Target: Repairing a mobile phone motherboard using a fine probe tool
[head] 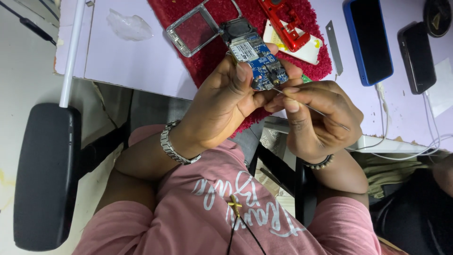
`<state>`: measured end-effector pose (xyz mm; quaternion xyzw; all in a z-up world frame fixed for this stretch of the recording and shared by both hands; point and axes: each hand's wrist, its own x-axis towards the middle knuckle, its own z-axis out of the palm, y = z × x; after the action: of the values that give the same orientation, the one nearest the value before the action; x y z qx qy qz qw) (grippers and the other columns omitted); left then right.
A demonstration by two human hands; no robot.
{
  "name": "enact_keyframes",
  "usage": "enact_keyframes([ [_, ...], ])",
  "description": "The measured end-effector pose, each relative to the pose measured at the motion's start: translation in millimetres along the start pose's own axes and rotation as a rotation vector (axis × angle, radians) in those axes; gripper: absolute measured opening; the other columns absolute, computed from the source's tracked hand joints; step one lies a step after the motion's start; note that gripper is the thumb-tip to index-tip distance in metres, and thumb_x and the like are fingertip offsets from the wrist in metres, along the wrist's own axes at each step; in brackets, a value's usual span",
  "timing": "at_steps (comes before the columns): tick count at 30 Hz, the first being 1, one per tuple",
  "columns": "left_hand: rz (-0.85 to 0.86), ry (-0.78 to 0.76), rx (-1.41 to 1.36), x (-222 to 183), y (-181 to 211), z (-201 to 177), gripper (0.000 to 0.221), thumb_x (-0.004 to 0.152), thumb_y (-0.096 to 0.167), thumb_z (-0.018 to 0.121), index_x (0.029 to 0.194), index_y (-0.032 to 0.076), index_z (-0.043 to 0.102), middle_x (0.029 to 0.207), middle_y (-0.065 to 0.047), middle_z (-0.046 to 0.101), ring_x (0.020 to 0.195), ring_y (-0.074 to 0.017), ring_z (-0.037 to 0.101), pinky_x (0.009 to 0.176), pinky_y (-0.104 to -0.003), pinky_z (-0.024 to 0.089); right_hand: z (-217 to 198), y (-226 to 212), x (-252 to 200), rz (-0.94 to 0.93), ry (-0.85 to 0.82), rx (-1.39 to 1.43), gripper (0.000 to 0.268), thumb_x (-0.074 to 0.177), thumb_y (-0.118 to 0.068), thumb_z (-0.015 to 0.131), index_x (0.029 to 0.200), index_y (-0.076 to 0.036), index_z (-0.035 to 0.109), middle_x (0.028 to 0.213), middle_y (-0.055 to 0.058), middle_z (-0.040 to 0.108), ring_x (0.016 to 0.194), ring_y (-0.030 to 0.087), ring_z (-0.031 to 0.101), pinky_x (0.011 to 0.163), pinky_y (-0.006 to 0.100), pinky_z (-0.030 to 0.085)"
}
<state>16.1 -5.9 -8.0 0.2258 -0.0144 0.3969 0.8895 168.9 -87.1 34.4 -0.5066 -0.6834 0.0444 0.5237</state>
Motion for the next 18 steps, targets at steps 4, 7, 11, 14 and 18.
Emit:
enact_keyframes([
  [4,-0.011,-0.021,-0.007,0,0,-5,0.053,0.111,0.045,0.072,0.14,0.003,0.059,0.14,-0.025,0.071,0.133,-0.0378,0.071,0.102,-0.043,0.058,0,7,-5,-0.059,0.034,-0.059,0.009,0.107,-0.004,0.069,0.109,0.005,0.067,0.1,0.02,0.074,0.083,0.029,0.075,0.077,0.035,0.063],
  [7,-0.009,-0.021,0.0,-1,-1,-6,0.05,0.113,0.04,0.067,0.143,0.004,0.052,0.142,-0.03,0.067,0.139,-0.0436,0.066,0.102,-0.047,0.058,0,1,-5,-0.02,0.041,-0.075,0.009,0.107,-0.006,0.069,0.108,0.004,0.068,0.102,0.021,0.074,0.086,0.029,0.075,0.079,0.035,0.063],
  [11,0.001,0.029,0.035,0,-7,-8,0.059,0.11,0.043,0.067,0.149,0.003,0.048,0.141,-0.029,0.068,0.138,-0.0432,0.068,0.107,-0.051,0.062,5,-1,-2,0.082,0.022,0.057,0.015,0.109,-0.007,0.064,0.109,0.008,0.064,0.099,0.026,0.069,0.071,0.033,0.079,0.067,0.035,0.067],
  [14,0.025,0.029,0.008,-2,-8,-7,0.042,0.113,0.036,0.063,0.135,0.004,0.048,0.143,-0.032,0.064,0.137,-0.0457,0.066,0.106,-0.05,0.062,-9,2,-8,-0.016,-0.052,-0.064,0.011,0.11,-0.003,0.065,0.114,0.006,0.066,0.105,0.023,0.071,0.083,0.034,0.077,0.077,0.038,0.065],
  [18,-0.022,0.066,-0.004,-4,-10,-5,0.062,0.107,0.042,0.067,0.152,0.003,0.045,0.141,-0.037,0.066,0.12,-0.0389,0.07,0.1,-0.048,0.061,-12,-6,-5,-0.078,-0.125,-0.218,0.008,0.109,0.0,0.064,0.115,0.005,0.068,0.097,0.021,0.076,0.09,0.032,0.076,0.088,0.038,0.062],
])
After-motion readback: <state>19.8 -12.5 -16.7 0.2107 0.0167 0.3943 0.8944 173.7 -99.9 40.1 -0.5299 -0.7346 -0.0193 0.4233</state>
